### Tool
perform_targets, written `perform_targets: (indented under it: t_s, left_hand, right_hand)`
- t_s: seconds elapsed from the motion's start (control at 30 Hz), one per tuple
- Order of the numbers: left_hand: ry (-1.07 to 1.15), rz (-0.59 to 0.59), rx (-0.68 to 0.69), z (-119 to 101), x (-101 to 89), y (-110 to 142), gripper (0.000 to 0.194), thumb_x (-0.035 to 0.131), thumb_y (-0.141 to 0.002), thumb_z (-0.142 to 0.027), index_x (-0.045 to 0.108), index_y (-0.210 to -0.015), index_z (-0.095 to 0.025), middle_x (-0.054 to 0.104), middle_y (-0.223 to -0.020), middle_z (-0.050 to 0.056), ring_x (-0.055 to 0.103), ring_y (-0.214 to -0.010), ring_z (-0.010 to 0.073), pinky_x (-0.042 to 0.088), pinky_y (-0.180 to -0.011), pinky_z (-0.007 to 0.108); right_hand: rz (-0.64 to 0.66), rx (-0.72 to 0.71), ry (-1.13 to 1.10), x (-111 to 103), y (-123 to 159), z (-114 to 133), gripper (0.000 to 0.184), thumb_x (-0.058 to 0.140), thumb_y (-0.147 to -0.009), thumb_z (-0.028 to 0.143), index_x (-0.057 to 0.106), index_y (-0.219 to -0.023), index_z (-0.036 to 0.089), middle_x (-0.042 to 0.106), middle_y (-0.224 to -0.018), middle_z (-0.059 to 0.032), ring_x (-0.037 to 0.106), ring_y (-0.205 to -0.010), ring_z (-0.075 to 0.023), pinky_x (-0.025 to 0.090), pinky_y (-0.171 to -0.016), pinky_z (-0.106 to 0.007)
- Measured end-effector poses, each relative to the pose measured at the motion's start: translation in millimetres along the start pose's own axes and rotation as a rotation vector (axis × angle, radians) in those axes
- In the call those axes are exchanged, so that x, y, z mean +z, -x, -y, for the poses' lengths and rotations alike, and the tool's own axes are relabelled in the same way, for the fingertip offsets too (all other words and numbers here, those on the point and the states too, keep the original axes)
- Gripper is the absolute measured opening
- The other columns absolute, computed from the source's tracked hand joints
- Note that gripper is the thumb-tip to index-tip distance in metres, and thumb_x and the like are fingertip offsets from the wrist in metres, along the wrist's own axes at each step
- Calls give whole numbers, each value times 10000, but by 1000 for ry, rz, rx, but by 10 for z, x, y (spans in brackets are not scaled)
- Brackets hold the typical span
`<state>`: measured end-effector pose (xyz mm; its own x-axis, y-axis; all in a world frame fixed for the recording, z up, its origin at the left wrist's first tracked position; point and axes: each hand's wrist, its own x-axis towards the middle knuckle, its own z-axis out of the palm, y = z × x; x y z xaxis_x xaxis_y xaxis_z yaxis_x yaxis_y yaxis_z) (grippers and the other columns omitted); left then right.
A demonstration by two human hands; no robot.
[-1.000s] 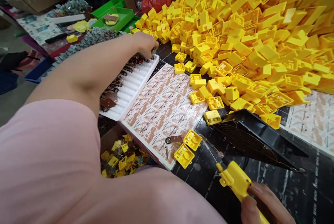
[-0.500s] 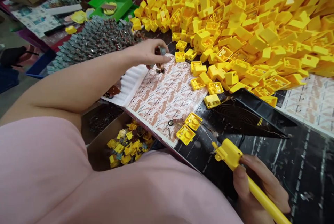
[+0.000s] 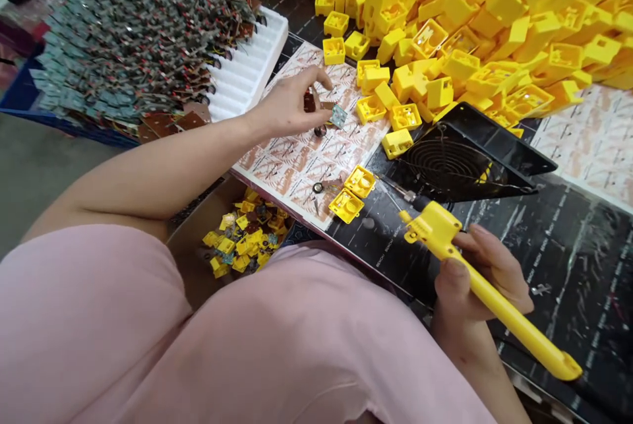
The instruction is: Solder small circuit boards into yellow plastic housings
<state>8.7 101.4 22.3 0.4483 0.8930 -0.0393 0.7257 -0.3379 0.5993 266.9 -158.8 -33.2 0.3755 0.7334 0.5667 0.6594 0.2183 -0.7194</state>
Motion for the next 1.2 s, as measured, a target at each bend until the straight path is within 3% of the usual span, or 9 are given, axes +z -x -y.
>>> perform_targets:
  t_s: [0.1, 0.27, 0.33, 0.43, 0.53, 0.6, 0.77, 1.0, 1.2]
  left_hand:
    - [182, 160, -189, 95, -31, 99, 287, 778, -762, -266, 631, -998, -198, 552, -703, -36, 526, -620, 109, 443, -645, 289]
    - [438, 310, -287, 279, -29, 291, 264, 766, -732, -296, 596, -905, -194, 623, -780, 9, 666, -702, 148, 503, -617, 283]
    - [436, 251, -220, 350, 18, 415, 244, 717, -746, -317, 609, -926, -193, 670, -809, 28, 706, -767, 173, 553, -652, 304]
    - [301, 94, -68, 462, 125, 626, 233, 613, -797, -356, 649, -962, -194, 753, -859, 44, 727, -818, 181, 593, -730, 325]
    - [-42, -57, 126, 558, 217, 805, 251, 545, -864, -383, 700, -966, -213, 803, -952, 43, 745, -911, 206, 596, -870, 374]
    - [-269, -127, 305, 605, 253, 891, 280, 478, -930, -355, 716, -984, -218, 810, -1026, 57, 750, -982, 223, 588, -922, 407]
    - [-429, -32, 598, 668, 231, 1061, 282, 513, -968, -368, 735, -1057, -218, 791, -1183, 95, 740, -1116, 268, 547, -1017, 503]
    - [-328, -131, 351, 456, 74, 953, 350, 478, -1010, -389, 779, -1023, -211, 798, -1051, 64, 731, -1031, 250, 515, -978, 435]
    - [-572, 168, 237, 241, 260, 543, 299, 506, -912, -305, 778, -978, -200, 744, -896, 73, 695, -1012, 299, 477, -994, 502]
  right_hand:
    - [36, -90, 18, -12, -7, -15, 527, 669, -939, 626, 759, -1221, 190, 790, -970, -73, 747, -792, -209, 590, -667, -323]
    - [-43, -90, -39, 45, -31, 24, 483, 790, -881, 526, 743, -1266, 238, 790, -998, -43, 745, -769, -204, 603, -686, -327]
    - [-51, -116, -28, 70, -64, 66, 523, 801, -873, 511, 706, -1327, 269, 788, -1034, -43, 757, -772, -216, 615, -678, -337]
    - [203, -232, 62, 130, -168, 115, 446, 723, -960, 380, 647, -1392, 302, 789, -907, -1, 767, -716, -203, 622, -642, -304]
    - [424, -403, 119, 278, -317, 97, 331, 605, -1007, 204, 681, -1310, 313, 738, -724, 66, 708, -572, -136, 572, -579, -225]
    - [483, -428, 121, 427, -418, 54, 317, 564, -1017, 183, 691, -1282, 301, 761, -823, 44, 736, -672, -142, 574, -638, -227]
    - [593, -394, 174, 814, -634, -65, 228, 584, -1029, 314, 699, -1217, 256, 773, -1048, -59, 746, -970, -216, 588, -853, -323]
    - [659, -345, 192, 999, -729, -200, 301, 551, -1025, 378, 666, -1257, 225, 760, -1064, -76, 733, -958, -234, 573, -831, -344]
    - [703, -301, 152, 1011, -714, -190, 307, 573, -1000, 324, 654, -1285, 244, 768, -1058, -56, 745, -902, -219, 565, -776, -312]
